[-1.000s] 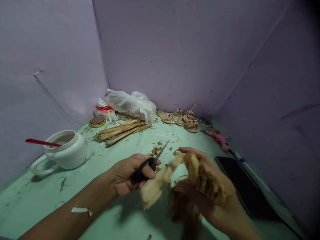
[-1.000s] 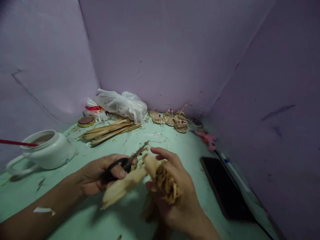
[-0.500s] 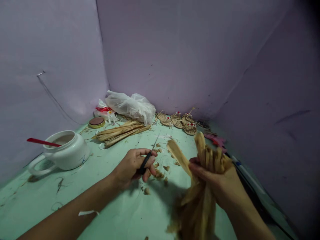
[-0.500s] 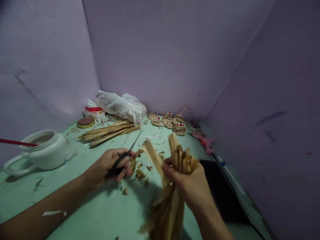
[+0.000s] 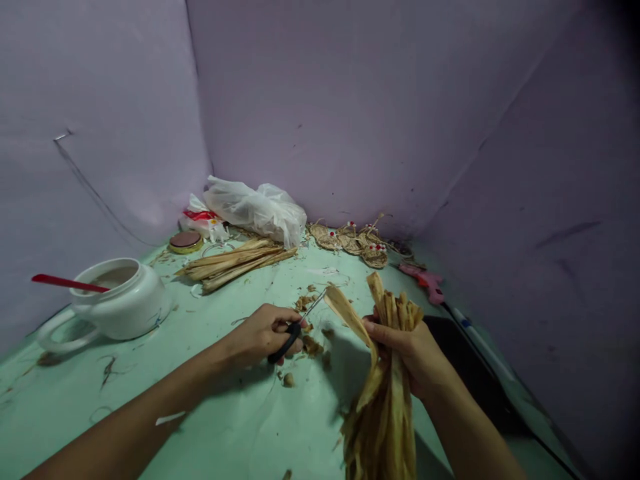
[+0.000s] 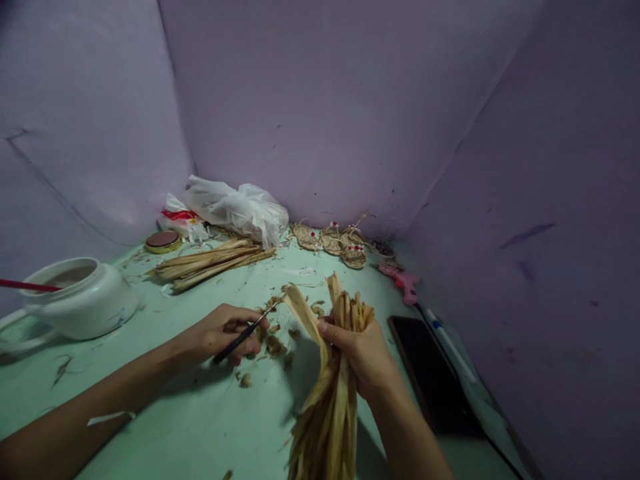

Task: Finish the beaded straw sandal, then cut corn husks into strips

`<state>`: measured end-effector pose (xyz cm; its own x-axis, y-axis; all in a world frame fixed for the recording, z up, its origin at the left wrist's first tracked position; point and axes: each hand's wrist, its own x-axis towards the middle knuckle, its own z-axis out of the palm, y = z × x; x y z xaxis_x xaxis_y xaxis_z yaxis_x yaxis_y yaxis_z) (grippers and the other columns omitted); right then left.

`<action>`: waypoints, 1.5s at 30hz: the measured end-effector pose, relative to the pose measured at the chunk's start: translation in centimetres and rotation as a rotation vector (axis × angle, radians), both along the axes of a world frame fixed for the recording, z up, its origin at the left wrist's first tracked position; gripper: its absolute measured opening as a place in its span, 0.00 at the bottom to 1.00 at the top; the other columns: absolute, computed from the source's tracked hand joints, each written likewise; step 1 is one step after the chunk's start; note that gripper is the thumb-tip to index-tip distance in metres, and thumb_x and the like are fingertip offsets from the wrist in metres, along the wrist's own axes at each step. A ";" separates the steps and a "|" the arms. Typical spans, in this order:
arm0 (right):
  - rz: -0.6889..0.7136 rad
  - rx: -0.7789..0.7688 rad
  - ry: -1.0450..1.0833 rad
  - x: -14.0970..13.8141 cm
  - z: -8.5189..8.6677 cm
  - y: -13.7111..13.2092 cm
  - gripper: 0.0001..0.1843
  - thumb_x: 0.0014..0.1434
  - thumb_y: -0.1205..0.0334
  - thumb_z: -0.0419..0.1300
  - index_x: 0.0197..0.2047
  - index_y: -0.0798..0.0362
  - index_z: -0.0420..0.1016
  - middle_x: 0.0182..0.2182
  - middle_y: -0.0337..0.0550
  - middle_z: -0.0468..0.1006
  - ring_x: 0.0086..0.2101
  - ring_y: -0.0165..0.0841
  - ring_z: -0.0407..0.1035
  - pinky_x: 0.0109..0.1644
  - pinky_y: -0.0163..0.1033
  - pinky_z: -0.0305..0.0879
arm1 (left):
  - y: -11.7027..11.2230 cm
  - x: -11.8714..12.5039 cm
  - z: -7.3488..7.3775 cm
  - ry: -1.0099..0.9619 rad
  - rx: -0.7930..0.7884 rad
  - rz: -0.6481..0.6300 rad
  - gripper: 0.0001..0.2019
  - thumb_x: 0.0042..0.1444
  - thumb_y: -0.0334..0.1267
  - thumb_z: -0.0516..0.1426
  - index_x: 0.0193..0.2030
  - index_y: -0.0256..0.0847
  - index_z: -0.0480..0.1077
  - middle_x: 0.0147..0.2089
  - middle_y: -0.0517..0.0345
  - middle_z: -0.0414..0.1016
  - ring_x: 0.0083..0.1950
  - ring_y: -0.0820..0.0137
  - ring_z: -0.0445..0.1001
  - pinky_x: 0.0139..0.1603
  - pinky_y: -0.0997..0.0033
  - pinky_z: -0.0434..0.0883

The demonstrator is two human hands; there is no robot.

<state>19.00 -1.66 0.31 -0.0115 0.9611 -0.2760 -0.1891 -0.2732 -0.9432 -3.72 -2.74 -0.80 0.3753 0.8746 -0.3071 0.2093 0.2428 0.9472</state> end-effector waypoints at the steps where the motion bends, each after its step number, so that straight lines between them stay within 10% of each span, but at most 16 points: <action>1: -0.002 0.000 -0.001 0.0 0.0 0.0 0.18 0.28 0.63 0.72 0.24 0.57 0.70 0.16 0.36 0.71 0.17 0.27 0.64 0.20 0.32 0.61 | 0.1 -0.1 -0.2 0.002 0.017 -0.029 0.19 0.40 0.41 0.58 0.40 0.34 0.67 0.27 0.58 0.70 0.22 0.77 0.63 0.22 0.77 0.62; 16: 0.201 -0.038 0.061 -0.3 -0.7 -0.2 0.19 0.35 0.57 0.70 0.32 0.56 0.74 0.23 0.40 0.76 0.23 0.32 0.69 0.27 0.35 0.65 | -0.4 1.0 1.2 0.099 0.038 -0.031 0.17 0.36 0.35 0.54 0.37 0.31 0.68 0.26 0.59 0.69 0.22 0.78 0.61 0.22 0.77 0.58; 45: 0.157 -0.015 -0.053 -0.4 -0.4 -0.4 0.16 0.32 0.63 0.70 0.23 0.57 0.68 0.15 0.31 0.64 0.16 0.22 0.55 0.19 0.30 0.48 | -0.8 1.5 0.8 -0.019 -0.058 -0.009 0.17 0.34 0.33 0.57 0.36 0.34 0.67 0.29 0.58 0.70 0.20 0.78 0.64 0.24 0.71 0.69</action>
